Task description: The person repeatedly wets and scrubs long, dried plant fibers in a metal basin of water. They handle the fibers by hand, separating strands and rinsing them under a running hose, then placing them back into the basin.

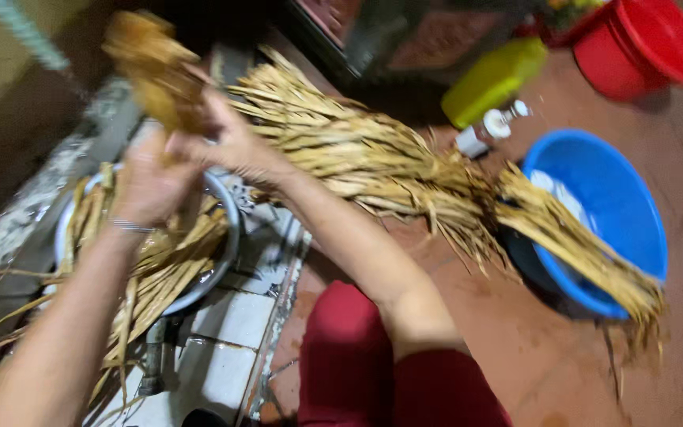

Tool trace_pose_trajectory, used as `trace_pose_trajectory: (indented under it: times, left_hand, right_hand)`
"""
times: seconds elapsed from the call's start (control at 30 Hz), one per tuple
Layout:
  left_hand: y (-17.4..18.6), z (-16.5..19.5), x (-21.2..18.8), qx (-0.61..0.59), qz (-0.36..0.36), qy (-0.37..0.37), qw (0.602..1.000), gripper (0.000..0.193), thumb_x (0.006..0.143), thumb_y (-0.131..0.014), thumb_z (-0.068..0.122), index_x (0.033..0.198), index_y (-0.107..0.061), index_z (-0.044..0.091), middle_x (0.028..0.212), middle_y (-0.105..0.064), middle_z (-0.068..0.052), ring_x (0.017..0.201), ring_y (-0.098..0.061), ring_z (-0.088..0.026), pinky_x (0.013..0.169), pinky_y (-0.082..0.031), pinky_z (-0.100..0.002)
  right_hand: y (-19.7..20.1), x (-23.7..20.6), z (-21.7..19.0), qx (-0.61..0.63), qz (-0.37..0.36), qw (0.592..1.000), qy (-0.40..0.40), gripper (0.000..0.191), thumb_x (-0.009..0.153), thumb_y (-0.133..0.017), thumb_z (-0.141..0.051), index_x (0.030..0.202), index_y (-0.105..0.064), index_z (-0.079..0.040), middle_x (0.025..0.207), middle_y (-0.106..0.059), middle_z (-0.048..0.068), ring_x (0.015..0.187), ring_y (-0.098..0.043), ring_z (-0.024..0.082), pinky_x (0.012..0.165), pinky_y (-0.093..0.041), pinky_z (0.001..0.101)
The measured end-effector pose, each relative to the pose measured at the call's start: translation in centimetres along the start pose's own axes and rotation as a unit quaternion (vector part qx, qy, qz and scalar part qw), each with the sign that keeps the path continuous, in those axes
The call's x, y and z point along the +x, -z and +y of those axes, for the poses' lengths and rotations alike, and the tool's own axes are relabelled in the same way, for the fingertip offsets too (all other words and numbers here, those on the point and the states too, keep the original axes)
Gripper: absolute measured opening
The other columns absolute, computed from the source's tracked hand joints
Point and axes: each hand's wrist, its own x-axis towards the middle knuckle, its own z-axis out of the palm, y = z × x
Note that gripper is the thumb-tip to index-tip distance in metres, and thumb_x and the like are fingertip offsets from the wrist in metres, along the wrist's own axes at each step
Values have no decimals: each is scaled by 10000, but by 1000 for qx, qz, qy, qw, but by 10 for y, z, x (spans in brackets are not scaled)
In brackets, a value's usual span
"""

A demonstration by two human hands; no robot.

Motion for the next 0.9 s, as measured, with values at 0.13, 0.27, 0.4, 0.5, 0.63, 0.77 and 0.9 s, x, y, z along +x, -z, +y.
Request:
trace_pose_trajectory:
  times: [0.13,0.27,0.4,0.5,0.63,0.77,0.9]
  left_hand:
    - [27,3,9,-176,51,46,982,259,1034,-692,75,1257,-569,28,1139,-682,-69,987,-668,-153,904,-577,-365]
    - [22,-2,22,-191,83,73,975,273,1025,-703,144,1252,-579,56,1143,-679,-60,999,-664,-158,879,-573,-364]
    - [-13,-2,26,-216,94,114,965,292,1016,-714,212,1247,-589,85,1147,-677,-51,1012,-660,-164,855,-569,-364]
    - [-46,-5,23,-236,98,159,954,309,1009,-722,264,1243,-597,106,1150,-675,-44,1022,-657,-168,836,-566,-363]
    - [-59,-21,17,-280,102,223,928,334,1000,-733,332,1237,-607,134,1154,-672,-36,1034,-653,-173,812,-562,-363]
    - [-61,-35,14,-353,89,292,885,362,991,-745,400,1232,-617,163,1157,-669,-27,1047,-649,-179,787,-558,-362]
    - [-145,-7,14,-472,30,347,810,392,982,-756,468,1227,-627,191,1161,-667,-18,1059,-645,-184,763,-554,-362]
  right_hand:
    - [-29,-41,62,-121,-152,974,-114,1315,552,-1034,-494,1523,-321,35,1506,-489,251,1387,-509,363,1197,-401,420]
    - [-75,-67,121,-112,-167,975,-100,992,645,-924,-491,1411,-520,-7,1341,-676,199,1219,-683,313,1080,-566,394]
    - [-54,-85,126,71,-163,980,-87,726,778,-910,-358,1308,-616,41,1232,-735,232,1098,-743,332,1015,-596,485]
    - [3,-94,82,22,-150,960,-236,754,776,-861,-327,1396,-563,-18,1100,-771,212,877,-747,317,827,-644,514]
    - [111,-130,-6,-224,-78,971,-19,726,799,-926,-267,1379,-551,-41,1148,-714,141,1042,-718,255,894,-599,414]
    - [183,-222,-98,-297,-7,927,-229,485,852,-784,-235,1284,-601,-111,1100,-751,84,922,-734,270,805,-602,398]
    - [239,-316,-199,-528,-1,805,-271,407,762,-738,-62,1155,-677,-151,986,-728,170,882,-704,351,765,-563,439]
